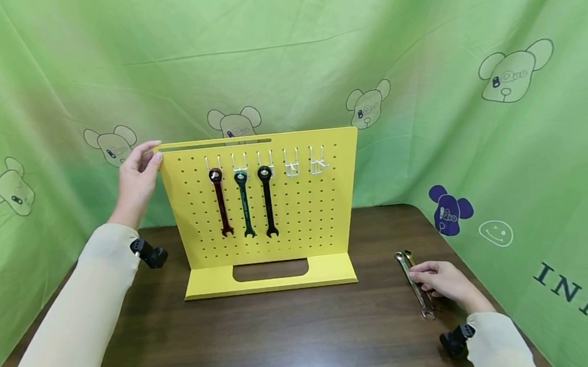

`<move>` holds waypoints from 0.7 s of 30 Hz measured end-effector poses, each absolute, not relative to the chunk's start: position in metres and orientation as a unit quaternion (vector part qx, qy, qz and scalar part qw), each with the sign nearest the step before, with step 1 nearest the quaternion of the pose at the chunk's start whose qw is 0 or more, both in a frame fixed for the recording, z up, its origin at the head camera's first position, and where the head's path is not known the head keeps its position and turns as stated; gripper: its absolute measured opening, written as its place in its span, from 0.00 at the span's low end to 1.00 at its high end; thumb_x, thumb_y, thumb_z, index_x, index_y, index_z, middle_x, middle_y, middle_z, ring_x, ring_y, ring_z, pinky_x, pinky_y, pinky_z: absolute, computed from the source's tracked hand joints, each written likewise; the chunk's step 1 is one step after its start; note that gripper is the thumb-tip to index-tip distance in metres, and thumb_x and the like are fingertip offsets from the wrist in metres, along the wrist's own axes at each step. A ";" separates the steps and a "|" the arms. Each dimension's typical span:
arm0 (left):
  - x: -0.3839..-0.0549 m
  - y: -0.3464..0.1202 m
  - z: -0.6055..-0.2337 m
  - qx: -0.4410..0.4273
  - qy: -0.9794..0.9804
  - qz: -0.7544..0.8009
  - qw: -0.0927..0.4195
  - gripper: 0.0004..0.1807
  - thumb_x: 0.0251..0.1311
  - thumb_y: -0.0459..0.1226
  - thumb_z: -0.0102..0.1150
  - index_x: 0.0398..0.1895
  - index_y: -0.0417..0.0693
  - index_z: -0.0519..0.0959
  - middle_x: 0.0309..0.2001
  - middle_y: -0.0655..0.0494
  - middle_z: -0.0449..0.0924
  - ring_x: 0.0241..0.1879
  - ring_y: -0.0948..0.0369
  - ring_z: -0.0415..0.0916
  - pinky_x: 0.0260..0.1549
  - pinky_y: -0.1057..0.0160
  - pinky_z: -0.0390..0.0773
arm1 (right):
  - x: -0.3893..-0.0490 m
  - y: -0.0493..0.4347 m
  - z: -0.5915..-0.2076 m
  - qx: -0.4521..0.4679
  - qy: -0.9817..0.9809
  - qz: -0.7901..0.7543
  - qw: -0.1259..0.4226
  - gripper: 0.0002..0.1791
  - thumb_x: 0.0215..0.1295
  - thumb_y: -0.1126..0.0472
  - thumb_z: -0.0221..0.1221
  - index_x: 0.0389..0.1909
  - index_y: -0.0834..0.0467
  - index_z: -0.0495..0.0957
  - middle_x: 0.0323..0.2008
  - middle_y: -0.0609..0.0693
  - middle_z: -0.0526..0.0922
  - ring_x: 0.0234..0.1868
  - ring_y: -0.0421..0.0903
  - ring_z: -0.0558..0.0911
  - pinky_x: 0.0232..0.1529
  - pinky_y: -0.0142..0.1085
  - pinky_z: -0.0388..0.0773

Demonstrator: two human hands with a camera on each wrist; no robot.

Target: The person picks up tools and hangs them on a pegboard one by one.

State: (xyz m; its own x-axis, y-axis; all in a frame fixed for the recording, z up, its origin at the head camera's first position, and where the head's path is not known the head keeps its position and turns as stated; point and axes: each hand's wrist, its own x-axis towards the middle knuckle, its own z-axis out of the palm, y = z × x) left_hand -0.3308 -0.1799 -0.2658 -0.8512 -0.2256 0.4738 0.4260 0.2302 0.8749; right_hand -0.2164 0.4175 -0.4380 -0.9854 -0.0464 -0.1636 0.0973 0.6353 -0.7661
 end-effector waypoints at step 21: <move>-0.330 -0.179 -0.265 -0.062 -0.739 -0.619 0.257 0.17 0.74 0.38 0.55 0.62 0.50 0.78 0.47 0.54 0.77 0.43 0.62 0.73 0.45 0.64 0.74 | -0.222 0.412 -0.441 0.063 0.928 -0.361 0.073 0.22 0.64 0.52 0.68 0.43 0.70 0.84 0.27 0.47 0.83 0.29 0.44 0.75 0.29 0.37 0.75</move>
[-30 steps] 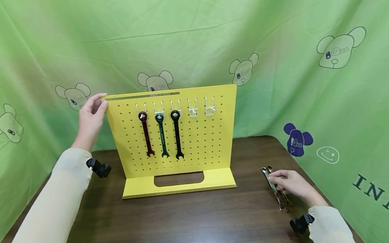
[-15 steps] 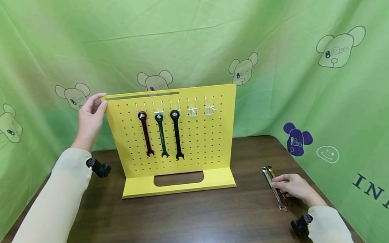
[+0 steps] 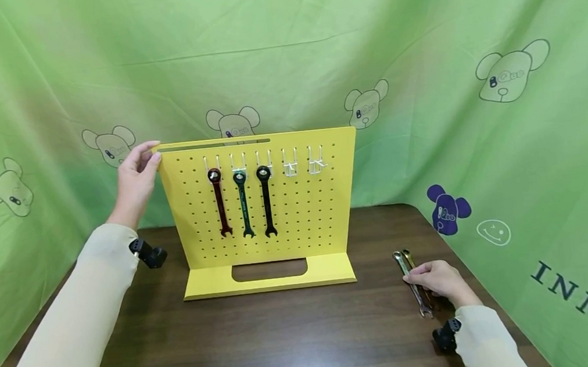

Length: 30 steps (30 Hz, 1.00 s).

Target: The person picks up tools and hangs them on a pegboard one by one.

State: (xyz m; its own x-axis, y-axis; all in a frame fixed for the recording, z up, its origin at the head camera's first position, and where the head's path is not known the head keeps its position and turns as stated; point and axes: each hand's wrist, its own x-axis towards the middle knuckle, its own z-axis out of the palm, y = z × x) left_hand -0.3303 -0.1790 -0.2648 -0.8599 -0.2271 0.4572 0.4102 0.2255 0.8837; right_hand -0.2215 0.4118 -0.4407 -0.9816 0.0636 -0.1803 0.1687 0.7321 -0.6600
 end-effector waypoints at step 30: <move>-0.329 -0.180 -0.265 -0.064 -0.738 -0.619 0.260 0.16 0.74 0.38 0.54 0.62 0.50 0.78 0.46 0.54 0.77 0.43 0.62 0.73 0.44 0.66 0.73 | -0.219 0.408 -0.441 0.079 0.942 -0.326 0.031 0.23 0.64 0.47 0.65 0.40 0.66 0.87 0.29 0.48 0.82 0.29 0.44 0.76 0.29 0.38 0.72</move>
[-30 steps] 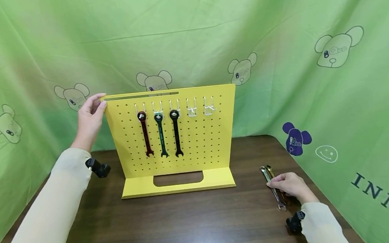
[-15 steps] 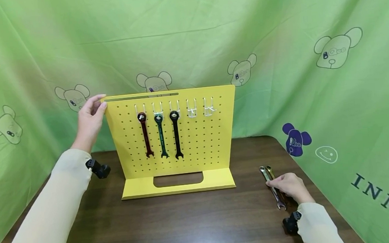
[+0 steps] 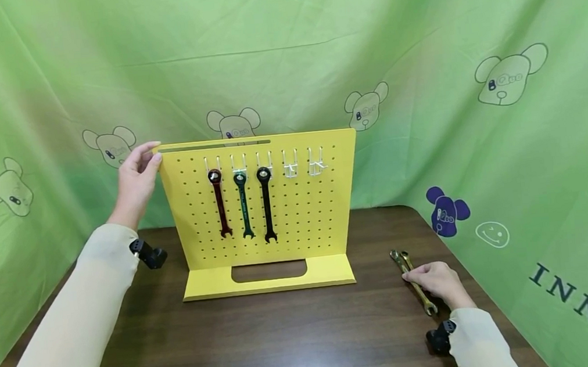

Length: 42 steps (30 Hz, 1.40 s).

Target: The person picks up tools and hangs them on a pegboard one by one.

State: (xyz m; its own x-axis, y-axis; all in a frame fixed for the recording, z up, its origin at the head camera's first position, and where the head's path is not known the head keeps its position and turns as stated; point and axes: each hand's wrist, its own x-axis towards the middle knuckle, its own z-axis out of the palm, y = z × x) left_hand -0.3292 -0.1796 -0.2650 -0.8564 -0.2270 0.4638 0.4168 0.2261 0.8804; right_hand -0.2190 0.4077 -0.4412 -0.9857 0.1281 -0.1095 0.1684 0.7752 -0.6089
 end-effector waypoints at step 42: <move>-0.331 -0.180 -0.265 -0.065 -0.734 -0.624 0.260 0.17 0.73 0.37 0.55 0.62 0.50 0.78 0.46 0.56 0.77 0.43 0.62 0.72 0.43 0.67 0.73 | -0.218 0.391 -0.426 -0.014 0.883 -0.469 0.016 0.14 0.72 0.64 0.58 0.45 0.74 0.73 0.22 0.46 0.68 0.19 0.40 0.68 0.20 0.33 0.68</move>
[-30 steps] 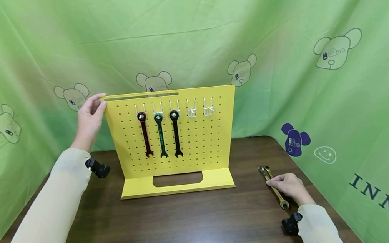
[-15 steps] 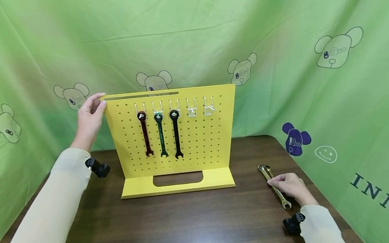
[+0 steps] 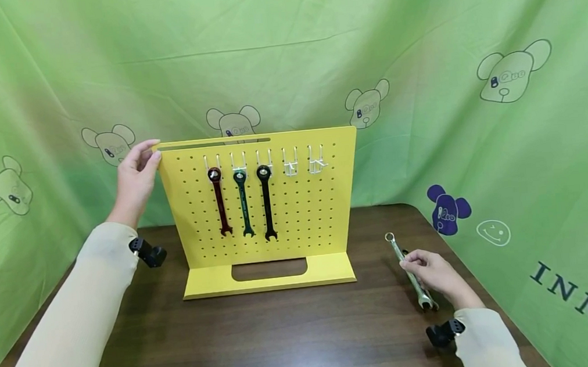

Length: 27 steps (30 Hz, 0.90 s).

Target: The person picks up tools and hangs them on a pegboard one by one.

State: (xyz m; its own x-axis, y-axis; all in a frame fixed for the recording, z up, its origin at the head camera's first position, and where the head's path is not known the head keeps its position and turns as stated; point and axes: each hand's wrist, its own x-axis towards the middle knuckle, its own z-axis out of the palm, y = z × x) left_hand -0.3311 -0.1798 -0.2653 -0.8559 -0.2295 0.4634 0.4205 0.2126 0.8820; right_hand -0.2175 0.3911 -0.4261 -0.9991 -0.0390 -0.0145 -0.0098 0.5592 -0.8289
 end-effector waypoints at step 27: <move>-0.333 -0.180 -0.267 -0.068 -0.737 -0.616 0.271 0.16 0.74 0.38 0.55 0.61 0.50 0.79 0.44 0.56 0.78 0.41 0.64 0.73 0.41 0.68 0.72 | -0.235 0.313 -0.372 -0.144 0.846 -0.513 -0.002 0.10 0.76 0.63 0.54 0.49 0.67 0.71 0.34 0.56 0.75 0.35 0.42 0.77 0.37 0.42 0.83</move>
State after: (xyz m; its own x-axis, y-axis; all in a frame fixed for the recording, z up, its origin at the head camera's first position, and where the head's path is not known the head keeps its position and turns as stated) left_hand -0.3333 -0.1802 -0.2672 -0.8437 -0.2345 0.4829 0.4336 0.2329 0.8705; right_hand -0.2349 0.3125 -0.3718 -0.9584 -0.2426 0.1505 -0.2457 0.4324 -0.8676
